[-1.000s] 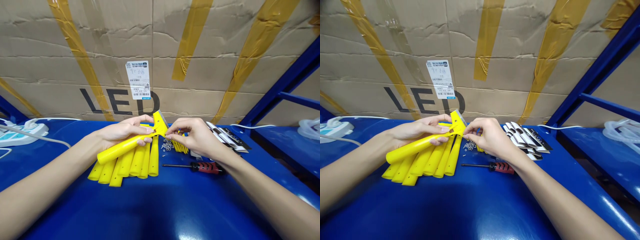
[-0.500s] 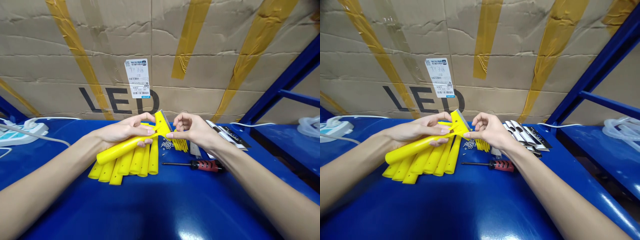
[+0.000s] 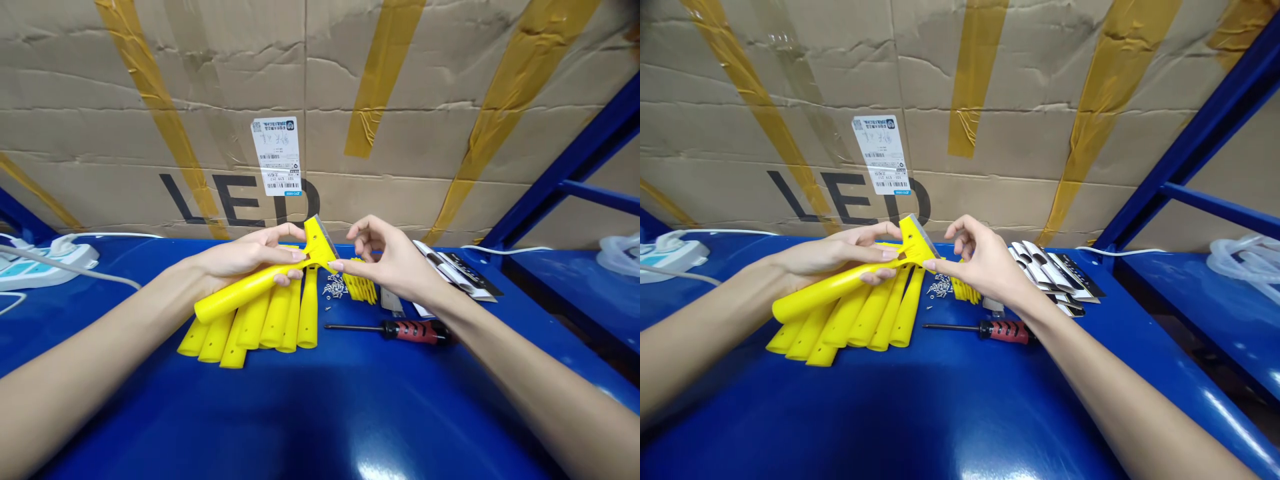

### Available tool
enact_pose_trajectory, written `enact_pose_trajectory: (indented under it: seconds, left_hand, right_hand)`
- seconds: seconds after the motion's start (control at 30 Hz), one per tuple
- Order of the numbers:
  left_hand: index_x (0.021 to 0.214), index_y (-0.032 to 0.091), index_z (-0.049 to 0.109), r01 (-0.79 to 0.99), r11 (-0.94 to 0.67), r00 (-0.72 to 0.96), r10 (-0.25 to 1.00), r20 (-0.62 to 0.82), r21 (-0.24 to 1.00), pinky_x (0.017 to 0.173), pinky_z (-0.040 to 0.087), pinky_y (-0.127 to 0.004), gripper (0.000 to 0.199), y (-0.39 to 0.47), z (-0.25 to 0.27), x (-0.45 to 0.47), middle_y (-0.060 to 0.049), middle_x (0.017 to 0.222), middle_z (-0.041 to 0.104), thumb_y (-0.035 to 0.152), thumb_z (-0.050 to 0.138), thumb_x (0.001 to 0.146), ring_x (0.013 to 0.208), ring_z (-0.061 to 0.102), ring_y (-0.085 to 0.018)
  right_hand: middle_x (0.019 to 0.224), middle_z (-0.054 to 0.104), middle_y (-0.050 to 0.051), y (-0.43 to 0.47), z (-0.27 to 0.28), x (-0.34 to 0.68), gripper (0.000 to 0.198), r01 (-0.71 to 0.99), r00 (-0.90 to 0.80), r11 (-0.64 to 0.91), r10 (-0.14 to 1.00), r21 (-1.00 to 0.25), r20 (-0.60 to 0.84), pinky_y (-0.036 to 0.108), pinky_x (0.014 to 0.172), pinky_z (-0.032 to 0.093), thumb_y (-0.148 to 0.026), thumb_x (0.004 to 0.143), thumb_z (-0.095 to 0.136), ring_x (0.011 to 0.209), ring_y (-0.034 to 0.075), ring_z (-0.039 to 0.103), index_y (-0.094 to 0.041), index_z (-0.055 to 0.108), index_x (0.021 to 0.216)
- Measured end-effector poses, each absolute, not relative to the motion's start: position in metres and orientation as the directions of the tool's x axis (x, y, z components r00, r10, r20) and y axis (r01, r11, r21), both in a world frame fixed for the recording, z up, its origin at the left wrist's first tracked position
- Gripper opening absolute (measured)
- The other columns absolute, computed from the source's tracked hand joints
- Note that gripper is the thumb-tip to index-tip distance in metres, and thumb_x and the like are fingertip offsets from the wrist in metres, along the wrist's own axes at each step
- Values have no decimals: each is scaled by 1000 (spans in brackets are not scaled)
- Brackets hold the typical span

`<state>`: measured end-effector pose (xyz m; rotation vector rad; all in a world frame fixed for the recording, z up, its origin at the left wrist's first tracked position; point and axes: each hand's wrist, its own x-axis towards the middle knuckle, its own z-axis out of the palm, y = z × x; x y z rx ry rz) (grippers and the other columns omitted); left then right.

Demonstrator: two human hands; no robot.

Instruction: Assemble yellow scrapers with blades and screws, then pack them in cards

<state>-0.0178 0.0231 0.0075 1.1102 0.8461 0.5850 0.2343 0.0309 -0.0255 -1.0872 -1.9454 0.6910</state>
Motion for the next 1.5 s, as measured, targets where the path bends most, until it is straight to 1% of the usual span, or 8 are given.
enact_pose_trajectory:
  seconds: [0.1,0.2,0.47,0.67,0.9,1.07,1.17,1.5]
  left_hand:
    - [115,22,57,-36,392,489,809,-326,919,58,48,-17,32,25,9,-18,-4,85,69,10,69,89,62,63,-9]
    - [115,23,58,-43,421,448,818,-359,906,57,49,-18,32,25,11,-18,-6,89,71,9,68,89,60,64,-9]
    - [117,23,58,-41,398,483,811,-330,917,59,52,-20,34,24,10,-21,-6,93,71,10,70,88,66,68,-11]
    - [112,22,59,-67,426,524,785,-332,902,55,49,-16,27,26,7,-20,-4,82,68,10,68,89,58,62,-8]
    - [111,23,59,-88,428,562,767,-310,899,56,48,-16,29,27,2,-17,-4,82,68,11,71,87,59,60,-8]
    - [109,22,57,-90,442,591,745,-310,892,55,45,-14,30,23,3,-12,-2,78,65,10,72,86,60,60,-8]
    - [106,21,55,-86,444,623,723,-300,892,55,43,-14,25,21,3,-10,0,75,62,9,68,89,59,58,-7]
    - [108,21,54,-49,447,685,666,-296,893,60,45,-17,21,12,5,-4,1,76,59,11,65,93,61,56,-7]
  right_hand:
    - [78,67,0,22,-21,231,7,524,-661,709,688,-472,299,29,66,44,-24,86,72,69,13,59,-19,69,89]
    - [94,76,4,13,-21,224,13,488,-827,808,549,-330,121,31,82,46,-11,87,65,87,18,67,-19,74,92]
    - [92,77,6,9,-32,212,22,545,-822,780,569,-307,-11,28,77,47,-7,85,59,86,19,70,-19,76,92]
    - [68,69,3,4,-20,214,19,647,-756,722,648,-244,-89,27,59,38,-7,80,60,61,14,58,-18,71,69]
    - [89,76,7,9,-10,229,22,538,-763,779,612,-321,208,30,74,46,-10,91,59,80,19,67,-20,78,86]
    - [91,79,5,11,-1,231,18,509,-717,804,594,-308,365,30,73,48,-16,93,61,78,18,69,-19,79,92]
    - [89,81,3,10,2,229,15,488,-621,776,631,-400,465,29,74,51,-17,90,66,77,17,72,-20,80,92]
    - [91,78,4,12,-12,221,9,438,-385,675,738,-594,554,31,71,50,-22,86,72,77,17,67,-20,81,88]
